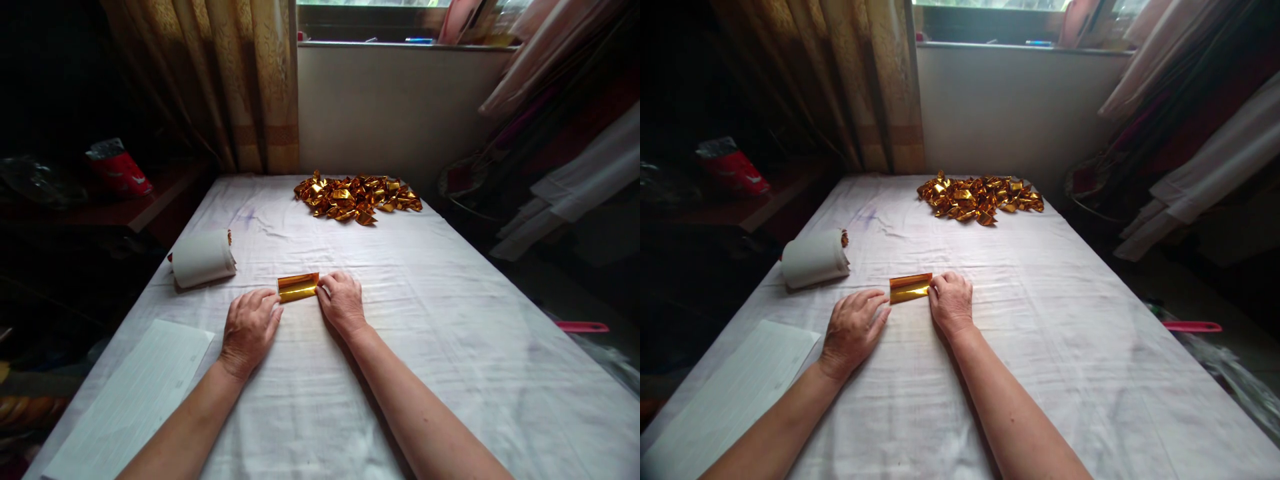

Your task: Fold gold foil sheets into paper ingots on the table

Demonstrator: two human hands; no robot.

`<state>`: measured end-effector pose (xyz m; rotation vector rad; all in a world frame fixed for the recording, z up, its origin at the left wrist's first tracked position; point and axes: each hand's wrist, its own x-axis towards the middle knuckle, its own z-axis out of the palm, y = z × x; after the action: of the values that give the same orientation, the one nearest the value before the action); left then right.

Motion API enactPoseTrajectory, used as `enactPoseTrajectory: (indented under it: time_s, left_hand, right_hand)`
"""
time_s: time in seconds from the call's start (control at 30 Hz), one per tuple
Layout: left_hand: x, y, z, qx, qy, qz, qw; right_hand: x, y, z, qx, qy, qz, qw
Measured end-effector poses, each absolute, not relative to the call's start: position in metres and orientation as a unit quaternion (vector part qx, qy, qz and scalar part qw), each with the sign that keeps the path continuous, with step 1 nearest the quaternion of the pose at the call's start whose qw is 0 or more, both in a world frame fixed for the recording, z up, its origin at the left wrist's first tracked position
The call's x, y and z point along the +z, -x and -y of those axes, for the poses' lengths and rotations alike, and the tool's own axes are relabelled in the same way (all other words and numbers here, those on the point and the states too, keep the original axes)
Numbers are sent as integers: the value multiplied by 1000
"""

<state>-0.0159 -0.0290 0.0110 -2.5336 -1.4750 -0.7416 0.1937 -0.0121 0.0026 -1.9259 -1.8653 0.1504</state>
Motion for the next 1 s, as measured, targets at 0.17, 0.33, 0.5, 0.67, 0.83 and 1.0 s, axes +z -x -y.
enactPoseTrajectory:
  time_s: [0.17,0.33,0.5,0.67,0.83,1.0]
  left_hand:
    - [5,4,25,-209,882,420,34]
    - [1,2,24,-191,883,428,17]
    - [2,3,24,-199,880,432,8]
    - [2,3,25,-202,874,443,-3]
    - [0,4,25,-208,867,452,-11]
    - [-2,7,22,-232,862,449,-27]
  right_hand:
    - [0,-193,13,29,689,688,226]
    - [2,-187,12,-5,691,690,214]
    - [6,-177,8,-21,698,688,197]
    - [3,-183,8,-19,709,679,189]
    - [1,-194,8,-14,714,675,186]
    - [1,-203,10,21,684,683,254]
